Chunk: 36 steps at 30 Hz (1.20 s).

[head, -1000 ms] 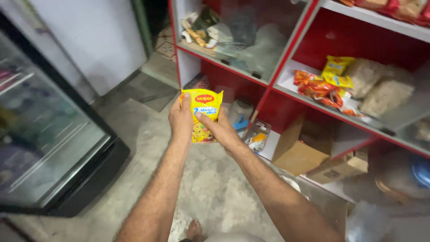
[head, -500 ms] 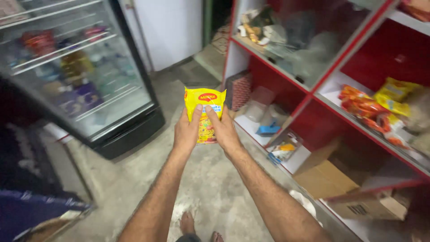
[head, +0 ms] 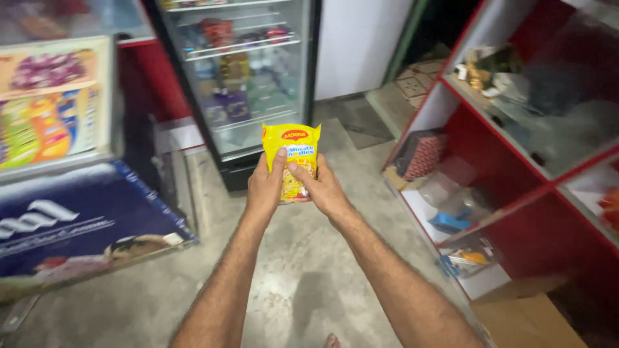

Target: Organize packets of noodles and snacks on grocery store shelves.

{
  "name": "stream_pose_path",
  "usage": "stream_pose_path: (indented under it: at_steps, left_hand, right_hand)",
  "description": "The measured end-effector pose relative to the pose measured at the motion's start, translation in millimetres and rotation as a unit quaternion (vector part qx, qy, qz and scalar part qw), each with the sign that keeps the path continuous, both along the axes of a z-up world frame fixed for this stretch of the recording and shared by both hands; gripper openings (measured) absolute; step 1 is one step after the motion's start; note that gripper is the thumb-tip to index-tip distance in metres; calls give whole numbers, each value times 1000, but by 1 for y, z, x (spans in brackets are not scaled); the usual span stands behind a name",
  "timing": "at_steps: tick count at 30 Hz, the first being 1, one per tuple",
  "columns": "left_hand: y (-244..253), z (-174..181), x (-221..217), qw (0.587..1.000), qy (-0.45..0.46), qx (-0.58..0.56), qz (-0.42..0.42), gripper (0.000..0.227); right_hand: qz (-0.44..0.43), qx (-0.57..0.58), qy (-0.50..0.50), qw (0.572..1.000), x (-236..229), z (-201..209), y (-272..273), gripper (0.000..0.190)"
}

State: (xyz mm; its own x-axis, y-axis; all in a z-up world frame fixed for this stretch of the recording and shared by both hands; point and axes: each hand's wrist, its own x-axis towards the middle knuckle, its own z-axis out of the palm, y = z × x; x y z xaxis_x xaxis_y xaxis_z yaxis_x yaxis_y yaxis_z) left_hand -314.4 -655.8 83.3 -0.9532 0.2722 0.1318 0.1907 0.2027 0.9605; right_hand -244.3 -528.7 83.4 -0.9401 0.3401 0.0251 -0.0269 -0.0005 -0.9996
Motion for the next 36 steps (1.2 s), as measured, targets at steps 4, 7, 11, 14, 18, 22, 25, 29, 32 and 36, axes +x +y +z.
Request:
stream_pose_path:
  at_steps: [4, 7, 11, 14, 18, 22, 25, 29, 32, 36]
  left_hand:
    - [-75, -19, -20, 998, -7, -64, 27, 62]
    - [-123, -21, -23, 1000, -6, 0, 9, 62]
    - [-183, -16, -34, 998, 31, -26, 51, 62]
    - [-228, -16, -46, 994, 29, -50, 89, 63]
    - [-288, -20, -67, 987, 40, -68, 138, 64]
    - [-341, -11, -71, 981, 13, -53, 188, 64]
    - [-372, -8, -74, 974, 7, -38, 223, 64]
    - [-413, -17, -95, 964, 10, -27, 263, 62]
    - [-441, -19, -114, 957, 26, -51, 284, 61]
    - [-471, -25, -142, 944, 72, -82, 312, 54]
  right_hand:
    - [17, 4, 1, 1000, -24, 4, -64, 53]
    - [51, 6, -1, 999, -37, 8, -109, 56]
    - [71, 22, -21, 997, -60, 15, -167, 68]
    - [89, 10, -19, 996, -77, 18, -211, 84]
    - [164, 51, -23, 985, -102, 13, -261, 101]
    - [200, 49, -48, 977, -120, 27, -317, 103]
    - [225, 56, -18, 973, -143, 18, -346, 101]
    - [268, 41, 24, 962, -180, 3, -384, 95]
    - [307, 11, 53, 950, -212, -9, -410, 92]
    - [330, -24, 21, 943, -254, -11, -441, 88]
